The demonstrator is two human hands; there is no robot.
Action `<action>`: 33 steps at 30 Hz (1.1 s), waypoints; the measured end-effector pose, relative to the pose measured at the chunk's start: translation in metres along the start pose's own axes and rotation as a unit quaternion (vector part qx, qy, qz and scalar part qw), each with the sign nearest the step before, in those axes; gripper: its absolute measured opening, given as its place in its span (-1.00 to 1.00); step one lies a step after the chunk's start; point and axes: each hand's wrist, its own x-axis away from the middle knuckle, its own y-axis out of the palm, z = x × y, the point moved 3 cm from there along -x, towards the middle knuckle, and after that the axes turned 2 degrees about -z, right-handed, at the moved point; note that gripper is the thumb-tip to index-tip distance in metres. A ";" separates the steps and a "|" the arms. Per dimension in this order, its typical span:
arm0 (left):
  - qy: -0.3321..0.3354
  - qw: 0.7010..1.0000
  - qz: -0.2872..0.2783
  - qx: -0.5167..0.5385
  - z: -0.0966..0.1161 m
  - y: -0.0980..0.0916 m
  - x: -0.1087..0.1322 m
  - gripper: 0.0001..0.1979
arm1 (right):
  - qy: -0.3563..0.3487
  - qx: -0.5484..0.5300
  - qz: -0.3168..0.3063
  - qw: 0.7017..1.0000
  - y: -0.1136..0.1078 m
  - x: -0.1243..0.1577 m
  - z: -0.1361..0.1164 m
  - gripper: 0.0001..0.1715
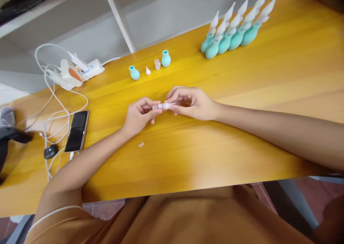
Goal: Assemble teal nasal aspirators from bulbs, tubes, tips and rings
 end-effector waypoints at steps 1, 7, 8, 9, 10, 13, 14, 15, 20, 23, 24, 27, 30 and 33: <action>0.003 1.000 -0.001 0.004 0.000 0.000 0.000 -0.53 | -0.005 -0.005 0.005 1.000 0.001 0.000 -0.001 -0.67; 0.011 1.000 -0.026 0.009 -0.002 -0.002 0.001 -0.52 | -0.039 0.003 0.025 0.999 0.004 0.004 -0.002 -0.73; 0.009 0.999 -0.032 0.005 -0.002 -0.001 0.003 -0.53 | -0.044 0.011 0.028 0.999 0.004 0.004 -0.002 -0.73; 0.007 0.999 -0.037 0.000 -0.002 0.001 0.005 -0.54 | -0.046 0.021 0.030 0.998 0.003 0.003 -0.002 -0.74; 0.007 0.999 -0.044 -0.003 -0.001 0.004 0.009 -0.55 | -0.049 0.033 0.027 0.998 0.003 0.003 -0.003 -0.75; 0.025 0.995 -0.094 -0.028 0.002 0.021 0.022 -0.64 | -0.078 0.074 -0.024 0.994 0.008 -0.001 -0.006 -0.82; 0.032 0.990 -0.124 -0.057 0.003 0.029 0.027 -0.69 | -0.092 0.085 -0.046 0.991 0.010 -0.002 -0.007 -0.84; 0.043 0.984 -0.146 -0.092 0.004 0.035 0.030 -0.73 | -0.102 0.094 -0.062 0.988 0.013 -0.004 -0.008 -0.85; 0.039 0.984 -0.106 -0.139 0.004 0.041 0.030 -0.76 | -0.076 0.143 -0.008 0.987 0.014 -0.009 0.000 -0.86; 0.030 0.983 -0.122 -0.136 0.005 0.039 0.027 -0.76 | -0.062 0.158 -0.019 0.985 0.014 -0.010 0.005 -0.87; 0.031 0.981 -0.127 -0.140 0.005 0.038 0.027 -0.77 | -0.061 0.157 -0.023 0.985 0.014 -0.010 0.006 -0.88; 0.053 0.977 -0.116 -0.169 0.006 0.036 0.026 -0.79 | -0.054 0.164 -0.011 0.985 0.013 -0.011 0.006 -0.87; 0.080 0.973 -0.106 -0.187 0.006 0.036 0.025 -0.62 | -0.037 0.186 0.007 0.982 0.012 -0.011 0.006 -0.83; 0.079 0.975 -0.102 -0.182 0.003 0.035 0.023 -0.54 | -0.028 0.198 0.014 0.980 0.012 -0.012 0.006 -0.79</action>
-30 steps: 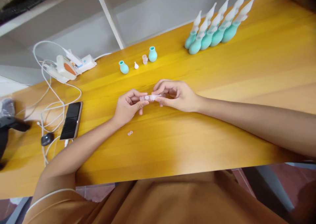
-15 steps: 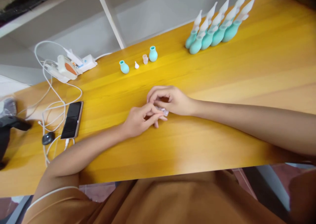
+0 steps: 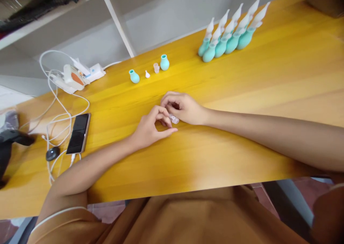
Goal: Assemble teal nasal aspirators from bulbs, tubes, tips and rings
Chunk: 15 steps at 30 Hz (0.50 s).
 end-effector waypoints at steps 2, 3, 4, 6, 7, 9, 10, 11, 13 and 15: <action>-0.010 1.000 0.011 0.002 -0.002 0.000 0.000 -0.51 | 0.002 0.003 -0.004 1.000 0.000 0.000 -0.001 -0.79; -0.015 1.000 0.017 0.003 -0.004 0.000 -0.001 -0.50 | 0.005 0.004 -0.004 1.000 0.000 0.000 -0.001 -0.79; -0.018 1.000 0.022 0.003 -0.004 0.000 -0.001 -0.50 | 0.008 0.005 -0.004 1.000 0.000 0.001 -0.001 -0.80; -0.023 0.999 0.033 0.000 -0.006 0.000 -0.001 -0.52 | 0.018 0.006 -0.003 1.000 -0.001 0.001 -0.001 -0.80; -0.024 0.999 0.038 -0.002 -0.006 -0.001 -0.001 -0.53 | 0.022 0.005 -0.003 1.000 -0.001 0.001 -0.001 -0.80; -0.019 0.999 0.045 -0.009 -0.006 -0.001 -0.002 -0.57 | 0.027 0.003 0.001 1.000 -0.001 0.001 0.000 -0.80; -0.013 0.999 0.049 -0.012 -0.006 -0.001 -0.002 -0.59 | 0.028 -0.001 0.005 1.000 -0.001 0.001 0.001 -0.79; -0.005 0.998 0.054 -0.014 -0.006 -0.001 -0.002 -0.60 | 0.032 -0.009 0.010 0.999 -0.001 0.001 0.001 -0.79; 0.010 0.998 0.063 -0.007 -0.007 -0.001 -0.003 -0.60 | 0.048 -0.045 0.020 0.998 -0.001 0.001 0.004 -0.80; 0.016 0.997 0.077 0.027 -0.011 -0.002 -0.004 -0.59 | 0.072 -0.097 0.032 0.992 -0.002 0.000 0.007 -0.82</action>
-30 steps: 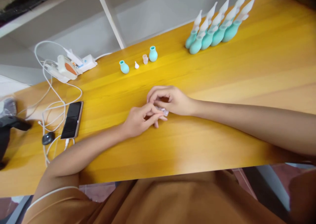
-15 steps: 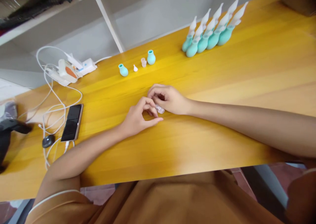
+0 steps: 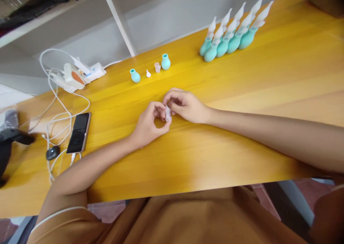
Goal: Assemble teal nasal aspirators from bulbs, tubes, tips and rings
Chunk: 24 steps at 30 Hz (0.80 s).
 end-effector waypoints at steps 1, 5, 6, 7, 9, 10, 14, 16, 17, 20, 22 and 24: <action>-0.002 1.000 0.009 0.025 -0.003 -0.001 -0.001 -0.59 | 0.013 -0.027 0.005 1.000 -0.001 0.000 0.001 -0.83; -0.016 0.991 0.047 0.121 -0.012 -0.009 -0.008 -0.57 | 0.055 -0.110 0.024 0.992 -0.005 -0.002 0.005 -0.87; -0.019 0.989 0.054 0.137 -0.013 -0.011 -0.010 -0.55 | 0.061 -0.126 0.028 0.990 -0.005 -0.003 0.005 -0.85; -0.023 0.987 0.059 0.150 -0.014 -0.014 -0.012 -0.54 | 0.065 -0.141 0.032 0.987 -0.006 -0.003 0.005 -0.83; -0.034 0.982 0.069 0.172 -0.016 -0.018 -0.014 -0.52 | 0.069 -0.165 0.034 0.983 -0.007 -0.004 0.004 -0.77; -0.041 0.980 0.074 0.182 -0.016 -0.019 -0.015 -0.52 | 0.069 -0.174 0.033 0.982 -0.006 -0.004 0.004 -0.74; -0.061 0.969 0.093 0.221 -0.015 -0.022 -0.016 -0.53 | 0.051 -0.187 0.020 0.981 -0.004 -0.004 0.000 -0.63; -0.067 0.966 0.100 0.231 -0.014 -0.023 -0.016 -0.54 | 0.041 -0.180 0.015 0.983 -0.003 -0.003 -0.002 -0.60; -0.070 0.965 0.101 0.230 -0.014 -0.023 -0.016 -0.55 | 0.039 -0.176 0.015 0.983 -0.003 -0.003 -0.003 -0.60; -0.071 0.968 0.103 0.218 -0.015 -0.023 -0.015 -0.58 | 0.039 -0.172 0.018 0.984 -0.003 -0.003 -0.003 -0.60; -0.065 0.968 0.105 0.219 -0.015 -0.023 -0.016 -0.60 | 0.038 -0.175 0.019 0.984 -0.002 -0.003 -0.002 -0.60; -0.062 0.967 0.109 0.219 -0.016 -0.023 -0.016 -0.60 | 0.038 -0.177 0.017 0.983 -0.002 -0.003 -0.002 -0.60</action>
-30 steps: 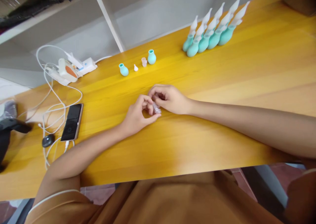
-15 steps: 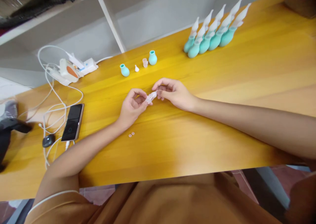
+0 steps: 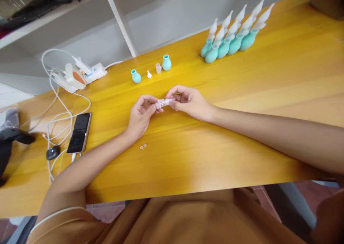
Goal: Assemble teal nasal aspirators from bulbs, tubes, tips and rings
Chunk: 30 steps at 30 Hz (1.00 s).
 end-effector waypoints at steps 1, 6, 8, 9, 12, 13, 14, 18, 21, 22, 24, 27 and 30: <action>0.000 1.000 0.003 -0.002 0.000 0.000 0.000 -0.60 | 0.001 0.000 -0.001 1.000 0.000 0.000 0.000 -0.60; 0.002 1.000 0.003 -0.021 -0.001 -0.001 0.000 -0.60 | 0.002 0.004 0.003 1.000 -0.001 0.000 0.000 -0.57; 0.005 0.999 -0.005 -0.036 -0.002 -0.002 0.001 -0.63 | 0.002 0.001 0.005 1.000 -0.001 0.000 0.001 -0.56; 0.009 0.999 -0.009 -0.046 -0.003 -0.002 0.002 -0.65 | 0.001 -0.001 0.007 1.000 -0.001 0.000 0.001 -0.56; 0.027 0.997 -0.016 -0.073 -0.001 -0.003 0.003 -0.68 | -0.002 -0.001 0.008 1.000 -0.001 0.000 0.000 -0.54; 0.036 0.996 -0.019 -0.078 0.000 -0.002 0.003 -0.69 | -0.002 -0.001 0.007 1.000 0.000 0.000 0.000 -0.53; 0.045 0.995 -0.021 -0.081 0.001 -0.001 0.003 -0.69 | -0.001 -0.001 0.008 1.000 0.000 0.000 0.000 -0.52; 0.076 0.991 -0.016 -0.111 0.004 0.001 0.004 -0.67 | 0.006 -0.006 0.002 1.000 0.001 0.001 -0.001 -0.46; 0.092 0.986 -0.014 -0.141 0.006 0.001 0.005 -0.66 | 0.014 -0.007 -0.007 1.000 0.002 0.001 -0.001 -0.45; 0.094 0.984 -0.014 -0.153 0.007 0.001 0.005 -0.66 | 0.015 -0.008 -0.008 1.000 0.002 0.002 -0.001 -0.46; 0.088 0.980 -0.015 -0.176 0.008 0.000 0.004 -0.67 | 0.016 -0.009 -0.010 1.000 0.002 0.002 -0.001 -0.47; 0.056 0.980 -0.013 -0.188 0.010 -0.003 0.002 -0.67 | 0.021 -0.015 -0.017 1.000 0.002 0.002 -0.001 -0.49; 0.036 0.984 -0.010 -0.176 0.009 -0.005 0.000 -0.64 | 0.024 -0.037 -0.038 0.998 0.004 0.003 -0.001 -0.50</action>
